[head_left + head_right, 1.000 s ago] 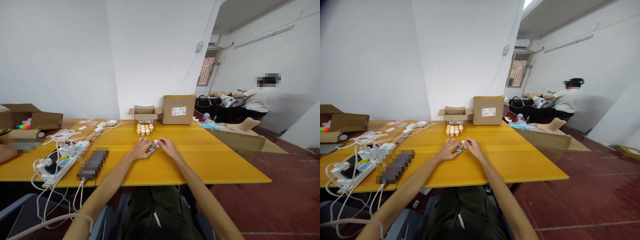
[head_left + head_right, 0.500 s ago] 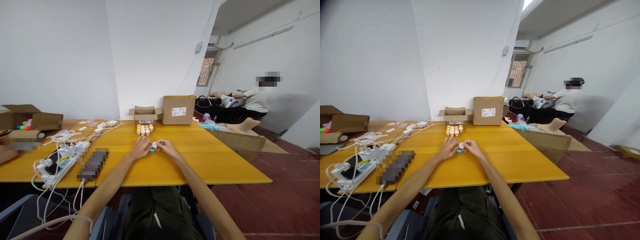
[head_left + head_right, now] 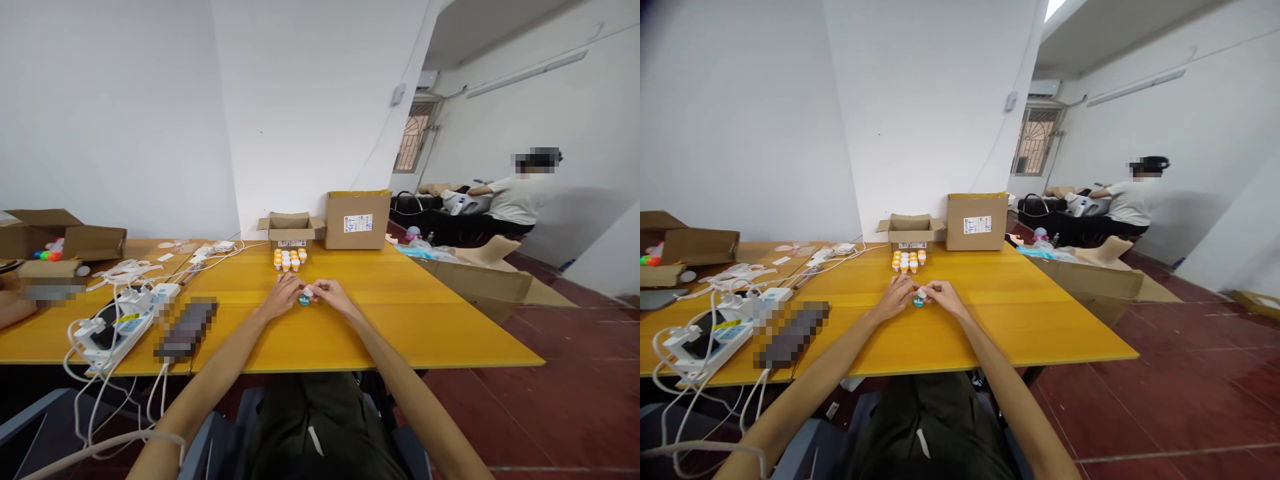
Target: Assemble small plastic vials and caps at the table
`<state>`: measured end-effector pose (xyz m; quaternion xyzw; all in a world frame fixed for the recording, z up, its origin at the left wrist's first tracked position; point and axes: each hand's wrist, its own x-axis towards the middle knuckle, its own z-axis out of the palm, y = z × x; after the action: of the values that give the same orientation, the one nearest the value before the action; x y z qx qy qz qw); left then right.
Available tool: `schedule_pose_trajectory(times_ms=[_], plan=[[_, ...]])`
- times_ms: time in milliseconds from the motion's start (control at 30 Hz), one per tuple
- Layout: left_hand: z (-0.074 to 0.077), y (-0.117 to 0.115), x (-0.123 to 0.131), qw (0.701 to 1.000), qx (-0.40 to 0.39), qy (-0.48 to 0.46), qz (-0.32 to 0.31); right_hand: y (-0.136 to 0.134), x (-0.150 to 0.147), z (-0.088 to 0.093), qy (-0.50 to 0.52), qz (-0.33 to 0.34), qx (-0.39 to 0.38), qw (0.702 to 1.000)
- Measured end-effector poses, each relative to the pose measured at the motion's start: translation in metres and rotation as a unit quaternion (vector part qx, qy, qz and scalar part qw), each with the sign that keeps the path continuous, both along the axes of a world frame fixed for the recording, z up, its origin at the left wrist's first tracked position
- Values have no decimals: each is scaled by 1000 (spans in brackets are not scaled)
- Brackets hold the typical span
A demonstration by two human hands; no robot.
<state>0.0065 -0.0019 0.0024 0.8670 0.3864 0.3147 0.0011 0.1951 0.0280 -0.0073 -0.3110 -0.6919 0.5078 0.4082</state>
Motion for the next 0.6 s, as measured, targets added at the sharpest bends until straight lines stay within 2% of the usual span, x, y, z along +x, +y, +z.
schedule_pose_trajectory(times_ms=[233, 600], plan=[[-2, 5, -2, 999, -22, -15, 21, 1, 2, 1, 6, -6, 24, 1000], [-3, 1, -3, 999, -34, 9, 20, 5, 4, -2, -25, -14, 25, 999]])
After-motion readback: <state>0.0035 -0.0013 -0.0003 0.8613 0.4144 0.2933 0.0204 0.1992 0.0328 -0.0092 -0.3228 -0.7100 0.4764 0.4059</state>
